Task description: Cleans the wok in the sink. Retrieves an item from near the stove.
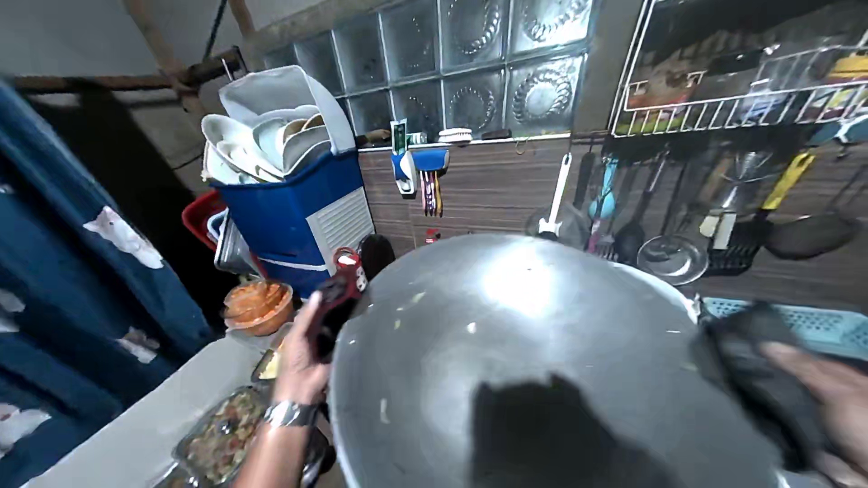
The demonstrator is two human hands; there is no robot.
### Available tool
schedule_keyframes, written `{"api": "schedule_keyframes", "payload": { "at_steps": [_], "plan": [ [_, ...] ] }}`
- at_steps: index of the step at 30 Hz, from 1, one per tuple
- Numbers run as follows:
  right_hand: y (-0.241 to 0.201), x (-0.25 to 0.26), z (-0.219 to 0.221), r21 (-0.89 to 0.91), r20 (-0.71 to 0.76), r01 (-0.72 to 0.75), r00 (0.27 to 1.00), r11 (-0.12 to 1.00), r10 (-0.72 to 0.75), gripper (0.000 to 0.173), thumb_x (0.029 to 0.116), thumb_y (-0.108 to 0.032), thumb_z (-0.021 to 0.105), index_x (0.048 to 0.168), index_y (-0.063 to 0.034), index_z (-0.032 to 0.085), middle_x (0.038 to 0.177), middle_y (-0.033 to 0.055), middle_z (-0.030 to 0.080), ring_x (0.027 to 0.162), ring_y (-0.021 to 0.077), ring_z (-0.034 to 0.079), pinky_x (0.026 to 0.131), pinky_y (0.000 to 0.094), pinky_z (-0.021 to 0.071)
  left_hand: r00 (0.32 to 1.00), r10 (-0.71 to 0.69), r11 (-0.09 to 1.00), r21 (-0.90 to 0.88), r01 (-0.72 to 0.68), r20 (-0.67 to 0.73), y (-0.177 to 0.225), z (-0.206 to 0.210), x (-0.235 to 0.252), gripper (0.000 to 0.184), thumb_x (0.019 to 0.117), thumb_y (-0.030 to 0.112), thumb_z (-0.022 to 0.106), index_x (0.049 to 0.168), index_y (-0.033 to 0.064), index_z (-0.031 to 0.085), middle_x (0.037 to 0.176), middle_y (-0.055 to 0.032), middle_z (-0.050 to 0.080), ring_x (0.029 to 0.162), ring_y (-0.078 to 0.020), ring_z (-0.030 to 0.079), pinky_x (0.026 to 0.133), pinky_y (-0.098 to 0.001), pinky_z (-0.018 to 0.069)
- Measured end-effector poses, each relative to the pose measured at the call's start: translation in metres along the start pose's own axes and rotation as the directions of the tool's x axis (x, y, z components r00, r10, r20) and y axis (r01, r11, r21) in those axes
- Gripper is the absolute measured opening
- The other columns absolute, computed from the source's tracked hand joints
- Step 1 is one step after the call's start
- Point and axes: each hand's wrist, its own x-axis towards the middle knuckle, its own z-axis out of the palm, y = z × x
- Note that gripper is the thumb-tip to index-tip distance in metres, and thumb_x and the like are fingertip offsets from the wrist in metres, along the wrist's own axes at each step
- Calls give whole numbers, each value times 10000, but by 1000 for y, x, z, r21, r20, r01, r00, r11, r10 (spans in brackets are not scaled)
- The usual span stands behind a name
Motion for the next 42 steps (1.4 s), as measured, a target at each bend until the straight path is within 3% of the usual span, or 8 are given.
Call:
{"api": "schedule_keyframes", "payload": {
  "at_steps": [3,7,14,18,28,32,38,42],
  "plan": [
    [37,6,101,81,-28,-155,987,985,158,232,1004,-256,633,1040,-30,671,839,37,678,690,117,647,629,352,575,997,74,973,221,-67,-24,44,-50,8,307,1071,238,437,1208,53,640,1105,-95,739,1025,-178,716,875,-380,615],
    [83,32,196,36,143,-319,940,947,311,282,995,-190,660,1135,54,648,1035,195,670,914,279,649,818,503,550,957,126,917,398,-13,-261,70,-77,12,221,1040,168,489,1137,46,646,994,-56,751,919,-138,727,790,-333,620],
    [173,114,306,-306,309,-259,883,916,353,345,936,-247,710,1071,69,679,1035,227,698,944,333,686,859,533,559,930,119,904,425,44,-349,42,-101,44,166,995,127,504,1039,44,641,887,-65,736,799,-142,718,688,-325,611],
    [200,162,339,-542,338,-210,832,814,440,450,997,-286,641,1258,81,638,1312,275,630,1256,409,593,1072,576,459,920,140,864,498,66,-366,9,-92,80,140,970,122,540,983,33,648,842,-70,726,737,-146,705,641,-331,602],
    [246,222,363,-695,332,-237,732,679,595,536,959,-313,671,1314,82,596,1366,290,593,1306,421,562,1084,590,450,926,137,780,614,119,-352,-51,-67,166,181,939,81,574,1090,-16,600,850,-109,721,715,-176,709,616,-348,608],
    [246,227,355,-743,389,-107,735,660,556,529,968,-339,650,1307,66,615,1371,282,596,1322,422,549,1103,595,428,937,82,750,641,167,-340,-58,-65,176,96,937,89,559,995,32,610,756,-46,690,619,-130,665,542,-303,574],
    [198,199,320,-626,499,84,806,775,317,455,1067,-266,491,1364,72,562,1361,305,583,1312,446,544,1113,593,421,954,-48,715,657,238,-295,-66,-66,178,86,919,96,554,984,66,602,737,-28,666,604,-119,637,527,-305,553],
    [130,140,269,-421,523,67,833,904,182,480,1071,-296,531,1483,-49,516,1431,221,581,1345,358,551,1155,536,407,974,-86,815,548,189,-208,-72,-48,164,174,949,94,561,1102,16,589,912,-102,705,807,-175,701,692,-375,607]
  ]
}}
